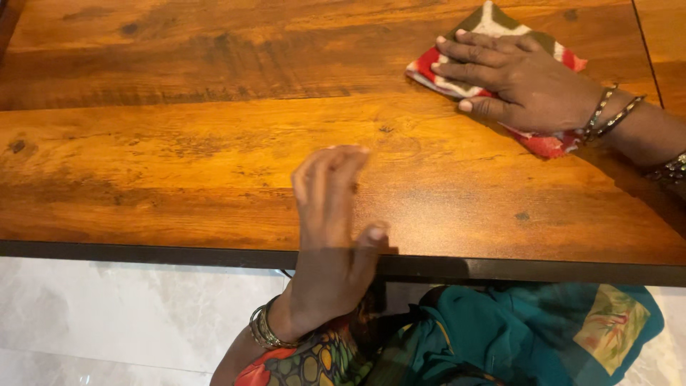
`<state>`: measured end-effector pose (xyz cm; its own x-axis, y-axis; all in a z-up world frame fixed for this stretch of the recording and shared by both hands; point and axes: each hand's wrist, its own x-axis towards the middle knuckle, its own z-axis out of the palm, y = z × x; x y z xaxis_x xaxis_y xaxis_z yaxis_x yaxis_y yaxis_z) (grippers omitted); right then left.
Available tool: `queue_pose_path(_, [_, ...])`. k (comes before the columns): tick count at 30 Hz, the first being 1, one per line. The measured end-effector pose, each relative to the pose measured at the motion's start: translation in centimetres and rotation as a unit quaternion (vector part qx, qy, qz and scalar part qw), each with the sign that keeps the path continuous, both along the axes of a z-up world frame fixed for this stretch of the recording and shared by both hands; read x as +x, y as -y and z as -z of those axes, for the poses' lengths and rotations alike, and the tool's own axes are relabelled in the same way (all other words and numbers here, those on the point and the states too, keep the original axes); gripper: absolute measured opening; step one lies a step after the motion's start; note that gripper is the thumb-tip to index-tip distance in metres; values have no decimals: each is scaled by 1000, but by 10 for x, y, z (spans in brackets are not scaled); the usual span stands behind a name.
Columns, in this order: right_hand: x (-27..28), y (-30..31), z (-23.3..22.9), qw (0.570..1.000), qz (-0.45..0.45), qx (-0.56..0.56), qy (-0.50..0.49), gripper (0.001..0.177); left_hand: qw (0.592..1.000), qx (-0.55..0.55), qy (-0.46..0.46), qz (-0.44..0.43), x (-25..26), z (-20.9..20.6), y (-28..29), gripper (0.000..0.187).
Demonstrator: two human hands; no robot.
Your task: The person wipes the surface of a wooden table using a patterned cloth. They move the cloth back and forth across the tabletop, covering different areas systematically.
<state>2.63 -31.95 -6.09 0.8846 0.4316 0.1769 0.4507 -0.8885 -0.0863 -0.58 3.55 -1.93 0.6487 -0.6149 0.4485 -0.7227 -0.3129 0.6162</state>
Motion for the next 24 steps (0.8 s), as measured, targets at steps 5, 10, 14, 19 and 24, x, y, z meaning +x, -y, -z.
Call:
queue_pose_path(5, [-31,-13,-2,995,-87,-41,-14,58,988,91,68,109,2,-8,8,68])
queue_pose_path(10, [-81,-20,-14,972,-229,0,-53,64,976,132,8,170,7,-12,9,61])
queue_pose_path(14, [-82,11,-15,968,-238,-29,-69,65,963,180,-5,203,8,-15,14,63])
queue_pose_path(19, [-52,70,-5,998,-15,-55,-27,70,948,214,-54,228,11,-19,16,62])
queue_pose_path(24, [-61,63,1,998,45,-46,12,74,950,199,-61,232,11,-17,24,65])
